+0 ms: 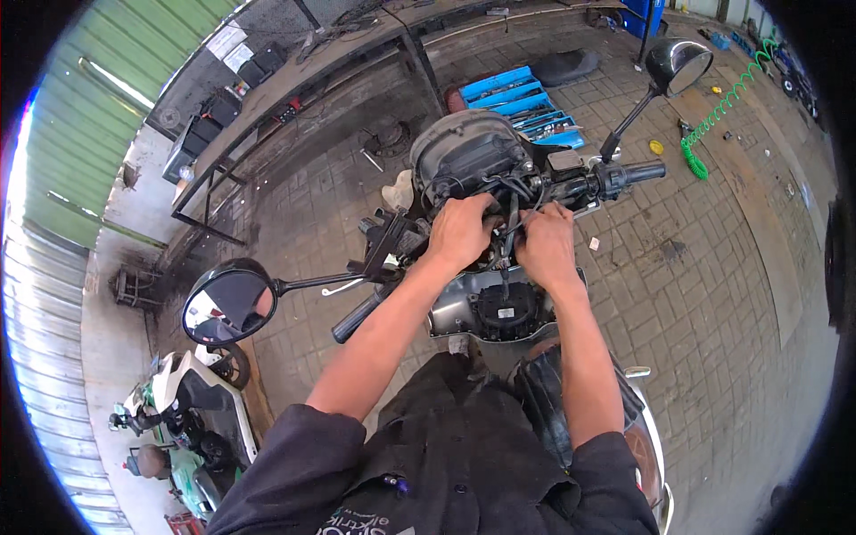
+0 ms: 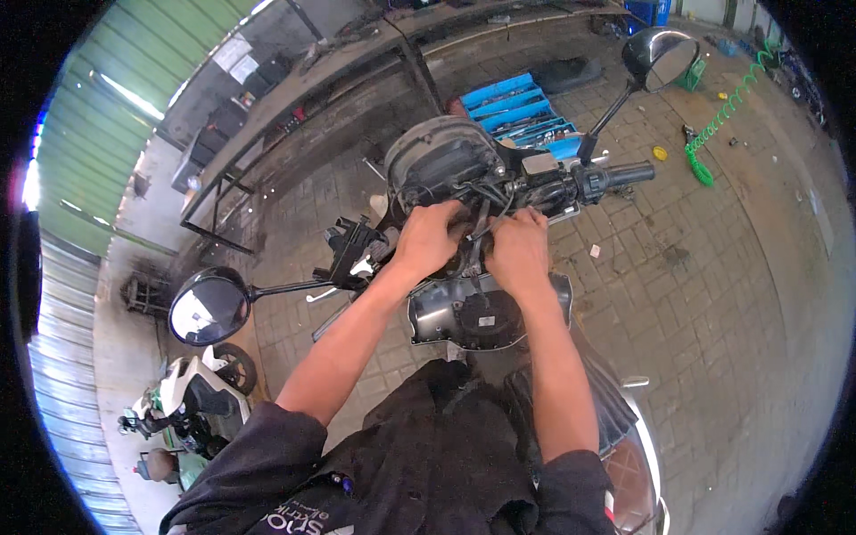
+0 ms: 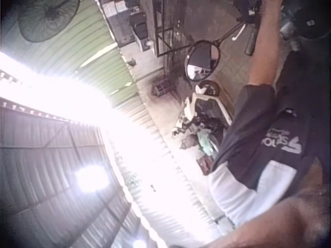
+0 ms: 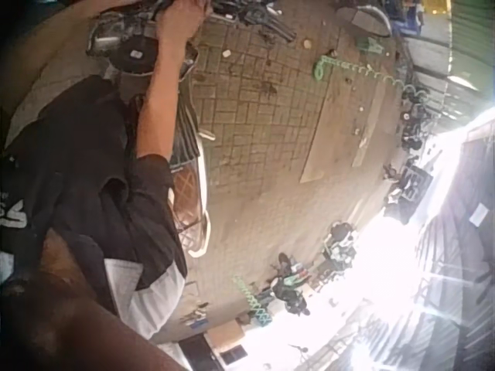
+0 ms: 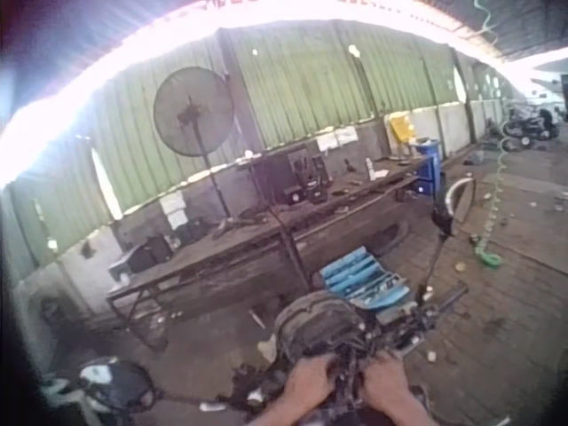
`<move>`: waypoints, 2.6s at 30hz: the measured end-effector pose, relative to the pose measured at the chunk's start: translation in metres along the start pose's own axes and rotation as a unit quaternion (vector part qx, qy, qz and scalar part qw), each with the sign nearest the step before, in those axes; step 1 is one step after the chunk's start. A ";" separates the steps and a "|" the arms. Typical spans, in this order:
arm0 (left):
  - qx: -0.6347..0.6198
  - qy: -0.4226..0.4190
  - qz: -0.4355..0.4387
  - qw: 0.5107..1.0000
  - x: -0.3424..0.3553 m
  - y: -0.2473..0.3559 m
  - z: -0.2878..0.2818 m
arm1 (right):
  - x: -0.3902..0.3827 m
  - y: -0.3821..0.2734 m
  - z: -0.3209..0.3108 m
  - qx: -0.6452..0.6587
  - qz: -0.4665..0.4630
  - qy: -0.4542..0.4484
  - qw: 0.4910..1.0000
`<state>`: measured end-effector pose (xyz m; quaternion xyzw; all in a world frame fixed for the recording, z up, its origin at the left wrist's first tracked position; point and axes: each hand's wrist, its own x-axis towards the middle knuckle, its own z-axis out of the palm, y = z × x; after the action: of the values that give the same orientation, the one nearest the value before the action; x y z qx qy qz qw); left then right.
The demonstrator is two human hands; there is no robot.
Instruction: The person sprays a lubricant onto the front handlebar assembly of a motorcycle, then removes and reinstalls the front cowling and instrument cluster. They then use a T-handle wrench and a screwdriver to tighten screws on the front and side panels of the vehicle.
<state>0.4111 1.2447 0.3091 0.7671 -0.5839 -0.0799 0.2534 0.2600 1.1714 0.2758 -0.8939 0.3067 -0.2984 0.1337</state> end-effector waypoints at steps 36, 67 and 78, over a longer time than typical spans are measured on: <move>0.005 0.011 -0.014 1.000 -0.003 0.004 0.006 | -0.016 -0.029 0.001 0.102 0.079 0.040 0.991; 0.029 0.056 0.015 0.998 -0.079 0.026 -0.001 | 0.001 -0.038 -0.054 0.080 0.031 0.212 0.974; 0.127 0.077 0.163 0.975 -0.036 0.010 -0.021 | -0.031 -0.024 -0.049 0.048 0.010 0.033 0.998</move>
<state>0.4000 1.2829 0.3258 0.6915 -0.6850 0.0965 0.2079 0.2213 1.2068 0.3098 -0.8729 0.3052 -0.3408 0.1696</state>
